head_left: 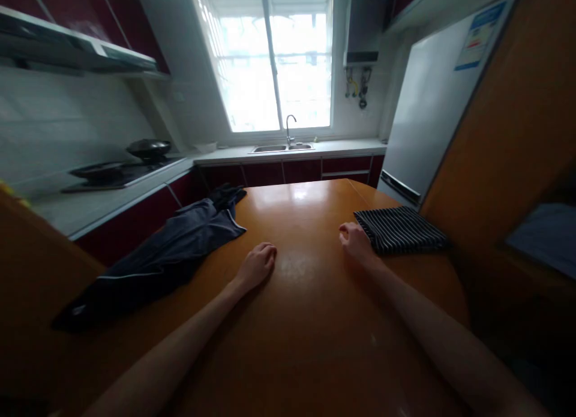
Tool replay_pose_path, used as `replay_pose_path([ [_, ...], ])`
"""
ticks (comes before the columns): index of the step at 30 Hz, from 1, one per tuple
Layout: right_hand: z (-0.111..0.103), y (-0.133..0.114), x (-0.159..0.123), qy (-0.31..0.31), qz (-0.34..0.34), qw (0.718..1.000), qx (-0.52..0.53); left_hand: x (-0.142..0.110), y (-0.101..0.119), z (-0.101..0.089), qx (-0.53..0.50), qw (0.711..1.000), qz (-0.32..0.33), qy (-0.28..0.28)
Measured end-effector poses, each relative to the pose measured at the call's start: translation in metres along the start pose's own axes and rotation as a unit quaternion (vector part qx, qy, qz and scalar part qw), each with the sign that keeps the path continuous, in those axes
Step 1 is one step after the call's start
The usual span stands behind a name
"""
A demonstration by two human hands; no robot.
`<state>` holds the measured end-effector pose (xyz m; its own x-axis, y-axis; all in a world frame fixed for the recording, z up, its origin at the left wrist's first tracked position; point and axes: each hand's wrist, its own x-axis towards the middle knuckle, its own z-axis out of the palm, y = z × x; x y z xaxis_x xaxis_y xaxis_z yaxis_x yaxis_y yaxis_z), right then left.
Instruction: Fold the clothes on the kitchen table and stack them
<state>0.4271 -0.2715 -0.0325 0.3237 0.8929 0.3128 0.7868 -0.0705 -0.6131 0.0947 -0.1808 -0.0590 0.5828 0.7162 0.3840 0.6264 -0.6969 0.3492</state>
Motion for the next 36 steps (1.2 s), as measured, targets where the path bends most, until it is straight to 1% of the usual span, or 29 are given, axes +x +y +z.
replay_pose_path([
  [1,-0.012,0.008,0.004,0.028,0.016,0.997,-0.072,0.001,0.001,0.003,-0.012,1.000,0.010,-0.004],
  [2,-0.023,0.016,0.006,0.047,0.049,0.990,-0.127,0.002,0.000,0.003,-0.023,1.000,0.018,-0.008],
  [3,-0.034,0.024,0.008,0.054,0.093,0.982,-0.155,0.002,-0.001,0.003,-0.031,0.999,0.024,-0.011],
  [5,-0.051,0.037,0.011,0.039,0.175,0.973,-0.145,0.001,-0.005,0.000,-0.043,0.999,0.028,-0.015],
  [6,-0.057,0.041,0.012,0.025,0.201,0.972,-0.121,0.000,-0.007,-0.002,-0.047,0.998,0.025,-0.014],
  [8,-0.060,0.042,0.014,-0.004,0.212,0.975,-0.072,0.000,-0.009,-0.004,-0.054,0.998,0.015,-0.008],
  [10,-0.051,0.031,0.012,-0.022,0.181,0.982,-0.038,0.000,-0.005,-0.004,-0.062,0.998,0.012,0.000],
  [12,-0.030,0.008,0.003,-0.047,0.136,0.990,0.009,-0.001,0.005,-0.005,-0.070,0.997,0.023,0.011],
  [14,-0.004,-0.022,-0.014,-0.099,0.079,0.989,0.074,-0.005,0.018,-0.005,-0.079,0.995,0.060,0.015],
  [15,0.009,-0.037,-0.024,-0.135,0.053,0.984,0.107,-0.007,0.025,-0.006,-0.083,0.992,0.091,0.007],
  [16,0.019,-0.051,-0.034,-0.191,0.016,0.967,0.166,-0.010,0.031,-0.007,-0.085,0.988,0.131,-0.008],
  [17,0.027,-0.064,-0.044,-0.269,-0.033,0.926,0.261,-0.013,0.037,-0.007,-0.084,0.981,0.172,-0.028],
  [18,0.030,-0.073,-0.052,-0.323,-0.071,0.884,0.330,-0.015,0.041,-0.008,-0.078,0.974,0.208,-0.048],
  [19,0.030,-0.079,-0.058,-0.358,-0.105,0.846,0.381,-0.018,0.044,-0.008,-0.068,0.967,0.237,-0.066],
  [20,0.026,-0.082,-0.061,-0.368,-0.131,0.827,0.405,-0.019,0.045,-0.008,-0.054,0.962,0.255,-0.078],
  [21,0.020,-0.081,-0.061,-0.352,-0.149,0.835,0.396,-0.020,0.045,-0.009,-0.036,0.961,0.262,-0.084],
  [22,0.011,-0.077,-0.058,-0.319,-0.168,0.860,0.361,-0.020,0.045,-0.009,-0.019,0.961,0.262,-0.087],
  [24,-0.008,-0.062,-0.047,-0.237,-0.204,0.919,0.240,-0.020,0.041,-0.010,0.002,0.965,0.248,-0.089],
  [25,-0.016,-0.053,-0.041,-0.207,-0.218,0.940,0.163,-0.019,0.038,-0.010,0.003,0.968,0.233,-0.088],
  [26,-0.023,-0.044,-0.036,-0.193,-0.220,0.952,0.088,-0.018,0.035,-0.011,-0.006,0.973,0.213,-0.084],
  [27,-0.028,-0.035,-0.032,-0.202,-0.204,0.958,0.021,-0.016,0.033,-0.011,-0.024,0.979,0.186,-0.075],
  [29,-0.032,-0.018,-0.028,-0.230,-0.138,0.960,-0.078,-0.012,0.029,-0.013,-0.078,0.989,0.116,-0.046],
  [31,-0.029,-0.006,-0.030,-0.228,-0.067,0.963,-0.127,-0.007,0.027,-0.017,-0.151,0.988,0.037,-0.013],
  [32,-0.027,-0.001,-0.031,-0.218,-0.047,0.966,-0.134,-0.004,0.028,-0.020,-0.190,0.982,0.000,0.000],
  [33,-0.024,0.003,-0.034,-0.209,-0.042,0.968,-0.133,-0.001,0.029,-0.023,-0.230,0.972,-0.034,0.012],
  [34,-0.022,0.006,-0.037,-0.205,-0.049,0.969,-0.125,0.002,0.031,-0.027,-0.272,0.960,-0.066,0.024],
  [36,-0.017,0.010,-0.042,-0.202,-0.082,0.970,-0.103,0.008,0.035,-0.034,-0.358,0.923,-0.130,0.053],
])
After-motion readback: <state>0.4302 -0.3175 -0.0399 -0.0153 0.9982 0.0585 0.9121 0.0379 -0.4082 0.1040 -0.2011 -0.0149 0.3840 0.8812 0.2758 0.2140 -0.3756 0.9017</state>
